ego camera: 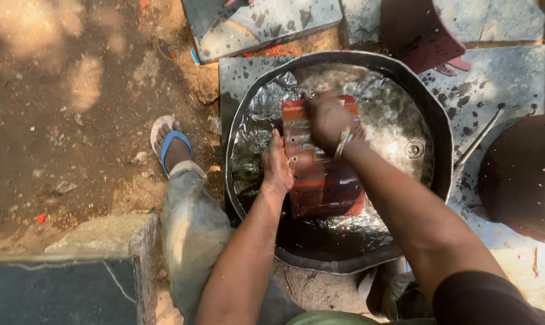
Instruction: The person scrubs a red metal brake shoe with a blue scouring pad inside a large metal basin filled with water. The person repeatedly dips the part into the water and scrubs both sides of the curved metal piece. The person then places the cleaned part on the ground and picks up a second similar red metal part to continue the cleaning process.
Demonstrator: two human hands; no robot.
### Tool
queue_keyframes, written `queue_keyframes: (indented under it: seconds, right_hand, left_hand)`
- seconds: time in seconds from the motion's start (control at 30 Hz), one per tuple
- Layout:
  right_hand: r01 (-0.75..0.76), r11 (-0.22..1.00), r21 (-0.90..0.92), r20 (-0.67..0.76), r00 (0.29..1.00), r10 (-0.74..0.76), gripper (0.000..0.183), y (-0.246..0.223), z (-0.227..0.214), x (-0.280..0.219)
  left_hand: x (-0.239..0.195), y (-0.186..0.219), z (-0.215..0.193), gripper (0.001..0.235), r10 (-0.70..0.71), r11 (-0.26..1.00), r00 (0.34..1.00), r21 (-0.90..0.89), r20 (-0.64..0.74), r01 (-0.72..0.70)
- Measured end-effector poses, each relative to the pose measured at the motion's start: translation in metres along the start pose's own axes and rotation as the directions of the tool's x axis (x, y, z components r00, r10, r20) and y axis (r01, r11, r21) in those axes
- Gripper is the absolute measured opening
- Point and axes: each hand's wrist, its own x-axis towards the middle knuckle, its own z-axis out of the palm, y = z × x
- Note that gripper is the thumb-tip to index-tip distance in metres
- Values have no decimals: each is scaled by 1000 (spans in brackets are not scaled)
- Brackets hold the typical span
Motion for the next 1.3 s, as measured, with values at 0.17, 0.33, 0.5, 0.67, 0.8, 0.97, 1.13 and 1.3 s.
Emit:
queue_keyframes:
  seconds: [0.17,0.33,0.5,0.67,0.8,0.97,1.13,1.3]
  right_hand:
    - [80,988,135,-367,930,-25,32,23,45,-54]
    - [-259,918,300,-752,528,394,22,105,50,-94]
    - [-51,962,270,-521,832,190,24,173,137,-100]
    - [-29,952,-305,-156,987,-20,60,185,256,-59]
    - [-62,982,-176,98,992,80,56,149,305,-54]
    - [-39,985,-170,118,991,59,51,129,311,-66]
    - [-98,994,-39,-123,988,92,47,170,222,-57]
    - [17,818,575,-545,753,368,45,149,69,-71]
  left_hand:
    - [-1,10,-3,45,-4,1000,998,15,-70,5]
    - [0,-9,-16,27,88,965,996,251,-15,-82]
    - [-10,-16,-20,29,56,862,995,507,-83,-6]
    - [-31,-2,-6,25,107,869,994,487,-12,-88]
    - [-38,4,4,32,125,802,991,594,-54,-69]
    - [-37,5,10,36,144,774,987,630,-77,-64]
    - [-37,1,6,36,34,844,998,537,-56,2]
    - [-38,0,9,39,45,868,999,494,8,-43]
